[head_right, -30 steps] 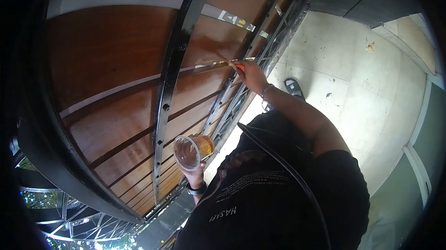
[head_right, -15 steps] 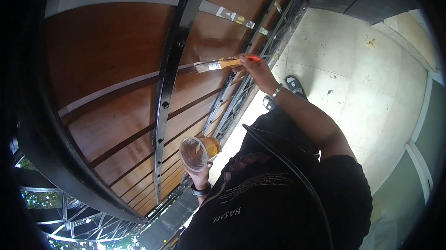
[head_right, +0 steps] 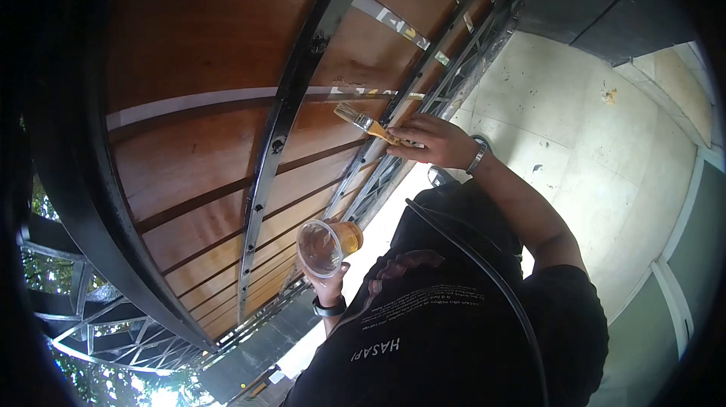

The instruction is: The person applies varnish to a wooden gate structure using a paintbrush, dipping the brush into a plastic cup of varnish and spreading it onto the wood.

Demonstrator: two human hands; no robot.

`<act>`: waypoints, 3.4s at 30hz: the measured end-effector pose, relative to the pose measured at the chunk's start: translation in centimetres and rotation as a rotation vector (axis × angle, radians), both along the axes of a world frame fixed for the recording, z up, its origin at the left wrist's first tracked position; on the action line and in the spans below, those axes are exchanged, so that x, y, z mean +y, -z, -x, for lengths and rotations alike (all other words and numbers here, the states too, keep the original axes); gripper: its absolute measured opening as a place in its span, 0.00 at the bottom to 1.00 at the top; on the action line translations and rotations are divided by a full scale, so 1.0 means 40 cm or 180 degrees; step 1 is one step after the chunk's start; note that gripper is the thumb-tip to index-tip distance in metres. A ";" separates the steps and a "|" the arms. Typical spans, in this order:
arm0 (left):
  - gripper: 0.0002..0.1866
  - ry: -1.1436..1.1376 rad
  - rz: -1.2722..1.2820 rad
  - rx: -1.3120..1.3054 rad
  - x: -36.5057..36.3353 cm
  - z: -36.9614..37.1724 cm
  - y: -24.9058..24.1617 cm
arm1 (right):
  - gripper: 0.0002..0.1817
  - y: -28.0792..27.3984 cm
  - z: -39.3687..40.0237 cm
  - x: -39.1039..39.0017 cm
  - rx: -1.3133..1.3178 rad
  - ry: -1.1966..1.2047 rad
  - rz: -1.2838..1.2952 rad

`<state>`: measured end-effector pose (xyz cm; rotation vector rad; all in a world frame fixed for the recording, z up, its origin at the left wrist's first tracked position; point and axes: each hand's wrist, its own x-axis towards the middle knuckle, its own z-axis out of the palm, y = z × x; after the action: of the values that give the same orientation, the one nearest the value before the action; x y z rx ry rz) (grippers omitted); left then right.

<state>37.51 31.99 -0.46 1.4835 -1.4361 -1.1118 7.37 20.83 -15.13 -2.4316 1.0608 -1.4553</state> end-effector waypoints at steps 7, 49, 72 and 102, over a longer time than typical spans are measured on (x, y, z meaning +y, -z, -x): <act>0.56 -0.0077 -0.0016 0.0034 0.038 -0.015 0.010 | 0.16 0.057 -0.081 -0.017 -0.1314 0.0537 -0.1124; 0.55 0.0098 -0.0337 0.0072 -0.002 0.075 0.003 | 0.19 0.161 -0.167 -0.110 -0.4504 0.0150 -0.3109; 0.53 -0.1057 0.0356 0.0404 0.274 0.194 0.016 | 0.20 -0.045 -0.133 -0.081 -0.4559 -0.0674 -0.2795; 0.49 -0.2580 0.0603 -0.0467 0.563 0.830 0.028 | 0.08 -0.621 0.453 0.251 -0.0522 -0.3545 -0.2137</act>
<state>4.32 54.52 -1.59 1.7817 -0.8402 -0.3631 -10.74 30.86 9.72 -1.7887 0.0175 -0.7099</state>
